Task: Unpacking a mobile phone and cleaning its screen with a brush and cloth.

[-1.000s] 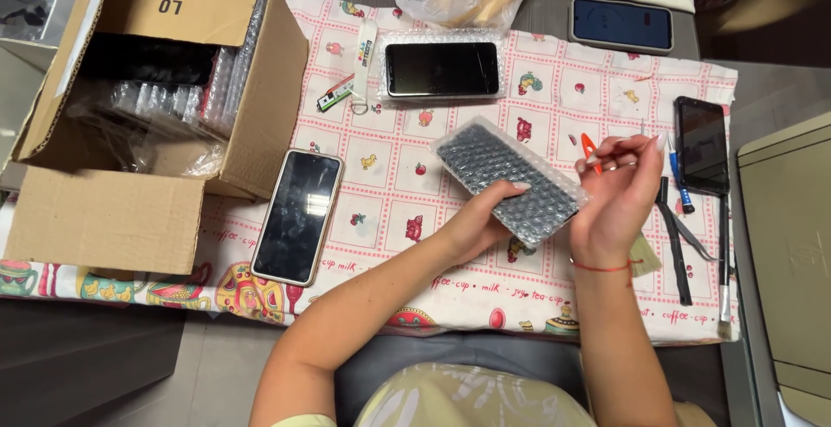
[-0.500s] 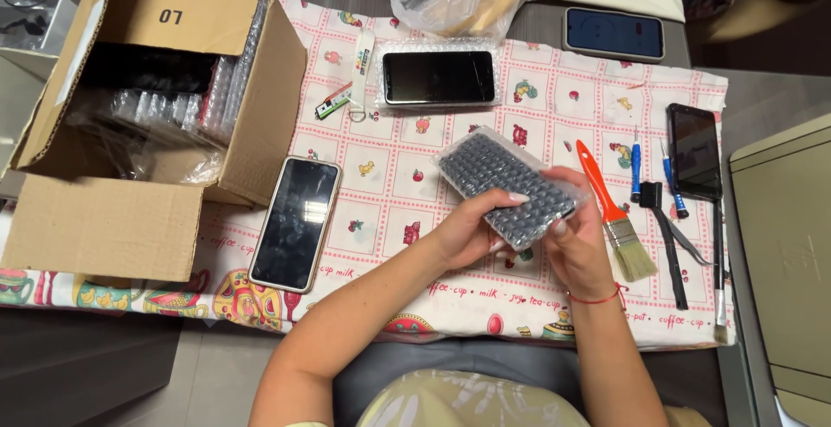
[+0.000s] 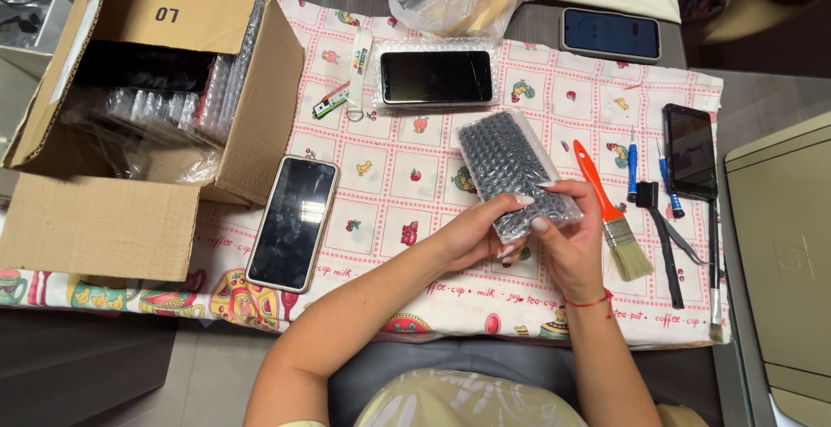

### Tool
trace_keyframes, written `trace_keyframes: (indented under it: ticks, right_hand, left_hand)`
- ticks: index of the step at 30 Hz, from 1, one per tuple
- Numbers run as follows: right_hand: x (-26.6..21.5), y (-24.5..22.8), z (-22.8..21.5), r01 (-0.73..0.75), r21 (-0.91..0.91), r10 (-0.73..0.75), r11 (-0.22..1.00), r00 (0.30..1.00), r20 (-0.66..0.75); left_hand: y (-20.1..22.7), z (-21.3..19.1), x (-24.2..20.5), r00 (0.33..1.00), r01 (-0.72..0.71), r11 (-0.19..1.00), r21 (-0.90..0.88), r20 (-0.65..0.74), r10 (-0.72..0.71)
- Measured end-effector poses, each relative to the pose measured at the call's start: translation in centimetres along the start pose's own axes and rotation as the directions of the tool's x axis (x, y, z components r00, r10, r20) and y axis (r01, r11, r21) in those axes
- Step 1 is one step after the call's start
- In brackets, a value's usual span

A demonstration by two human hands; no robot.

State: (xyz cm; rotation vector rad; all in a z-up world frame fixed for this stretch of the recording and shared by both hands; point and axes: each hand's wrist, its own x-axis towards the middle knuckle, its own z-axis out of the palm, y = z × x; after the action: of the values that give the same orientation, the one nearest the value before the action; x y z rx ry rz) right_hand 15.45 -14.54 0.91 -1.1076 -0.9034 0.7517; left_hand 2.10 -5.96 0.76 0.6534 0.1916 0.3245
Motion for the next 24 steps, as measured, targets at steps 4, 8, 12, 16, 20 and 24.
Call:
trace_keyframes:
  ticks: [4, 8, 12, 16, 20, 24]
  right_hand:
    - [-0.2, 0.4, -2.3, 0.080, -0.240, -0.080, 0.968, 0.997, 0.008]
    - [-0.7, 0.2, -2.1, 0.084, -0.301, -0.103, 0.950, 0.994, -0.047]
    - [-0.6, -3.1, 0.4, -0.185, -0.399, 0.113, 0.898, 0.974, -0.197]
    - [-0.7, 0.1, -1.1, -0.303, -0.161, 0.272, 0.939, 0.944, -0.187]
    - [-1.0, 0.6, -1.0, -0.230, -0.108, 0.200, 0.967, 0.951, -0.237]
    - [-0.9, 0.8, -0.8, -0.180, -0.167, 0.134, 0.969, 0.958, -0.253]
  left_hand:
    - [0.3, 0.1, -0.1, 0.990, -0.092, 0.990, 0.106, -0.093, 0.102]
    - [0.6, 0.0, -0.6, 0.995, -0.075, 0.985, 0.154, -0.048, 0.083]
    - [0.9, -0.6, -0.1, 0.992, -0.115, 0.943, 0.312, -0.005, 0.123]
    - [-0.1, -0.7, 0.2, 0.984, -0.161, 0.916, 0.366, -0.014, 0.179]
    - [-1.4, -1.4, 0.6, 0.975, -0.164, 0.901, 0.402, -0.074, 0.211]
    - [-1.3, -1.9, 0.9, 0.979, -0.146, 0.890, 0.431, -0.064, 0.191]
